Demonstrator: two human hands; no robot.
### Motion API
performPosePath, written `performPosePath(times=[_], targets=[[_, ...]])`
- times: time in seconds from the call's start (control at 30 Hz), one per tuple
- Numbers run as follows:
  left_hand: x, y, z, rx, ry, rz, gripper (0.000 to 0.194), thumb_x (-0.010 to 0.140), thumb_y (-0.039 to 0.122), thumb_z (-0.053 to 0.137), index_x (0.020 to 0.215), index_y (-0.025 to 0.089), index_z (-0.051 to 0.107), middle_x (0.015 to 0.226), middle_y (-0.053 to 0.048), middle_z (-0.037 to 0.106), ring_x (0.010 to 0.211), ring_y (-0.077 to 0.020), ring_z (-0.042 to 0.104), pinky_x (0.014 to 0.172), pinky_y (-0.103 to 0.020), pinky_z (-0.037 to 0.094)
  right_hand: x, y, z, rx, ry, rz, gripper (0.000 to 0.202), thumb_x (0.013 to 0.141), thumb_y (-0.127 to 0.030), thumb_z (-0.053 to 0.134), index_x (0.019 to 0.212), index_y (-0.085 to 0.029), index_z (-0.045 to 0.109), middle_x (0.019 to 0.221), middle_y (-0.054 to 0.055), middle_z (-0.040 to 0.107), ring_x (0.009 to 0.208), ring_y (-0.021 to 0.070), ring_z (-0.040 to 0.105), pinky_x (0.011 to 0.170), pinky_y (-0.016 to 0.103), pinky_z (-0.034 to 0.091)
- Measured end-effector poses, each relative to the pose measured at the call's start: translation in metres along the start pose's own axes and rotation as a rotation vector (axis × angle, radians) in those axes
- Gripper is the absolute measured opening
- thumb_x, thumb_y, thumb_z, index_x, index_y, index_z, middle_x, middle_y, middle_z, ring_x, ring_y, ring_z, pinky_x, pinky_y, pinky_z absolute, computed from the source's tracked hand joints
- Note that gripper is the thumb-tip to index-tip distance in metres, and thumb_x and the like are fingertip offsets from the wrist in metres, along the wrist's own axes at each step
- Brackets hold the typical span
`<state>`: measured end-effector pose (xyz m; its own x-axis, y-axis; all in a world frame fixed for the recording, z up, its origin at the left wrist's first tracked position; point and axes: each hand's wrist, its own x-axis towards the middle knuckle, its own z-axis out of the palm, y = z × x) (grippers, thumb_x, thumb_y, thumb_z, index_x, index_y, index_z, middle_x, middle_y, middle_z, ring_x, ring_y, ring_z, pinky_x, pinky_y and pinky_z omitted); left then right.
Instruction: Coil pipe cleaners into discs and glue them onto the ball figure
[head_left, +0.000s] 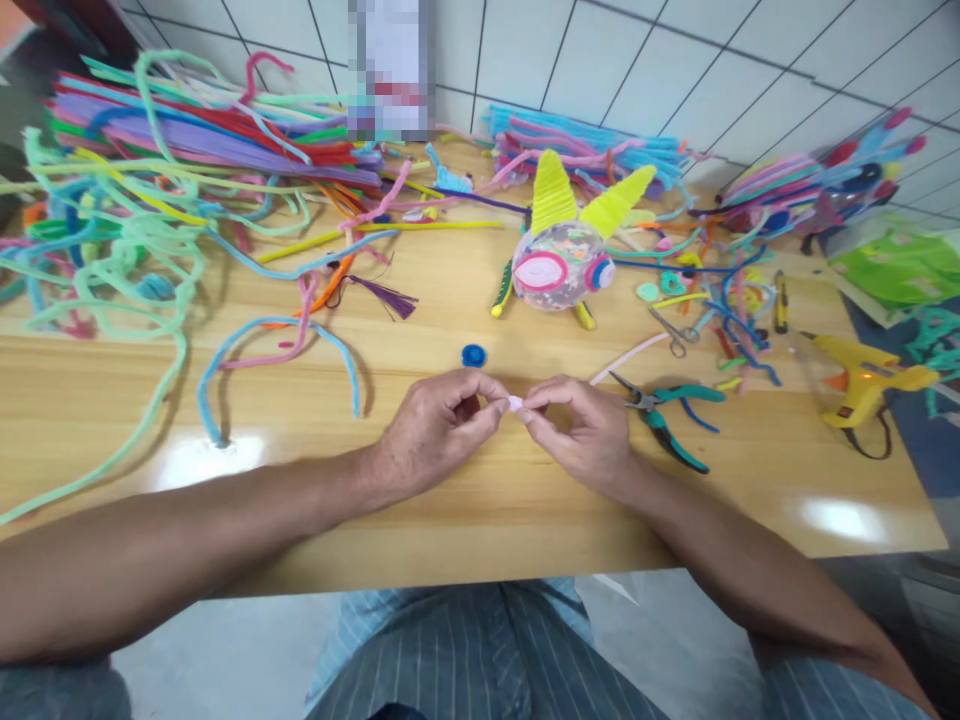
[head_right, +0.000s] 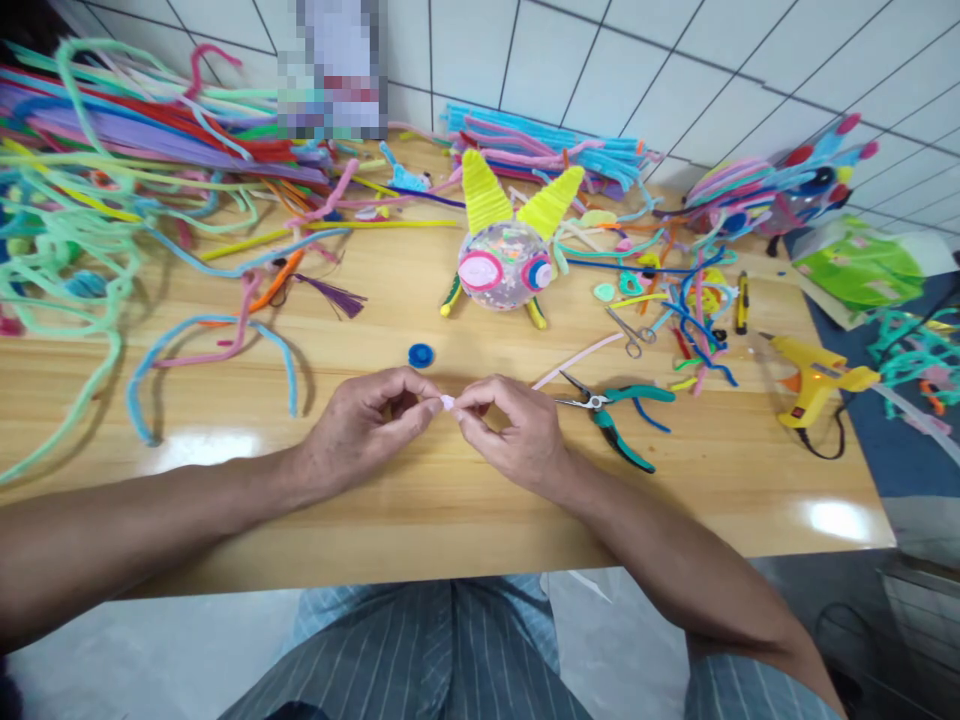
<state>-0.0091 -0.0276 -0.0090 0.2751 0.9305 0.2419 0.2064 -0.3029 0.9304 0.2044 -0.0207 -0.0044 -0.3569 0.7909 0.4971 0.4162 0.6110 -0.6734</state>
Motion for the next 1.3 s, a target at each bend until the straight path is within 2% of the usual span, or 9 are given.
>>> performPosePath(times=[0.3,0.67,0.87,1.03,1.13,1.2,1.3], targets=[[-0.001,-0.002,0.000,-0.039,-0.026,-0.060,0.015,0.096,0.022,0.064,0.095,0.015,0.077,0.065,0.001,0.065,0.052,-0.0080,0.046,0.051,-0.021,0.037,0.001,-0.001,0.003,0.025,0.037,0.044,0.010,0.091,-0.014,0.072,0.090,-0.024,0.069,0.077,-0.001,0.076,0.065,0.0128,0.071,0.062,0.025,0.059],[0.002,-0.001,-0.001,-0.110,-0.054,-0.108,0.012,0.092,0.020,0.065,0.090,0.015,0.076,0.065,0.002,0.065,0.053,-0.0076,0.045,0.051,-0.019,0.037,0.000,-0.001,0.002,0.027,0.005,0.052,0.010,0.091,-0.015,0.075,0.090,-0.024,0.070,0.078,0.000,0.079,0.065,0.0144,0.074,0.062,0.026,0.059],[0.002,-0.002,-0.001,-0.125,-0.068,-0.107,0.013,0.090,0.018,0.063,0.086,0.014,0.075,0.065,0.000,0.067,0.054,-0.0077,0.047,0.051,-0.018,0.038,0.002,0.001,0.000,0.042,-0.032,0.028,0.012,0.092,-0.015,0.075,0.092,-0.024,0.067,0.078,0.000,0.076,0.067,0.0140,0.071,0.064,0.027,0.056],[0.001,-0.002,0.000,-0.113,-0.046,-0.115,0.013,0.089,0.018,0.064,0.088,0.014,0.076,0.065,0.000,0.066,0.054,-0.0078,0.046,0.052,-0.019,0.037,0.006,0.003,-0.006,0.051,0.005,0.043,0.011,0.093,-0.021,0.074,0.099,-0.024,0.066,0.082,0.000,0.069,0.071,0.0148,0.065,0.066,0.030,0.055],[0.002,-0.002,-0.001,-0.119,-0.061,-0.126,0.014,0.090,0.019,0.064,0.088,0.015,0.077,0.063,0.001,0.064,0.052,-0.0074,0.043,0.050,-0.018,0.034,0.004,0.008,-0.011,0.059,0.008,0.064,0.005,0.096,-0.024,0.069,0.094,-0.024,0.064,0.082,0.000,0.066,0.072,0.0152,0.064,0.067,0.031,0.053],[0.002,-0.001,-0.001,-0.119,-0.066,-0.132,0.014,0.090,0.020,0.065,0.089,0.015,0.078,0.063,0.001,0.063,0.052,-0.0073,0.042,0.048,-0.018,0.033,0.001,0.011,-0.014,0.094,0.039,0.058,0.017,0.100,-0.027,0.064,0.085,-0.025,0.059,0.074,-0.001,0.060,0.066,0.0147,0.058,0.062,0.031,0.049],[0.004,-0.001,-0.002,-0.108,-0.071,-0.135,0.013,0.091,0.022,0.066,0.088,0.015,0.077,0.063,0.001,0.065,0.051,-0.0071,0.042,0.047,-0.017,0.033,-0.002,0.016,-0.025,0.138,0.164,0.018,0.035,0.105,-0.037,0.059,0.073,-0.025,0.051,0.062,-0.002,0.049,0.055,0.0148,0.048,0.055,0.032,0.042]])
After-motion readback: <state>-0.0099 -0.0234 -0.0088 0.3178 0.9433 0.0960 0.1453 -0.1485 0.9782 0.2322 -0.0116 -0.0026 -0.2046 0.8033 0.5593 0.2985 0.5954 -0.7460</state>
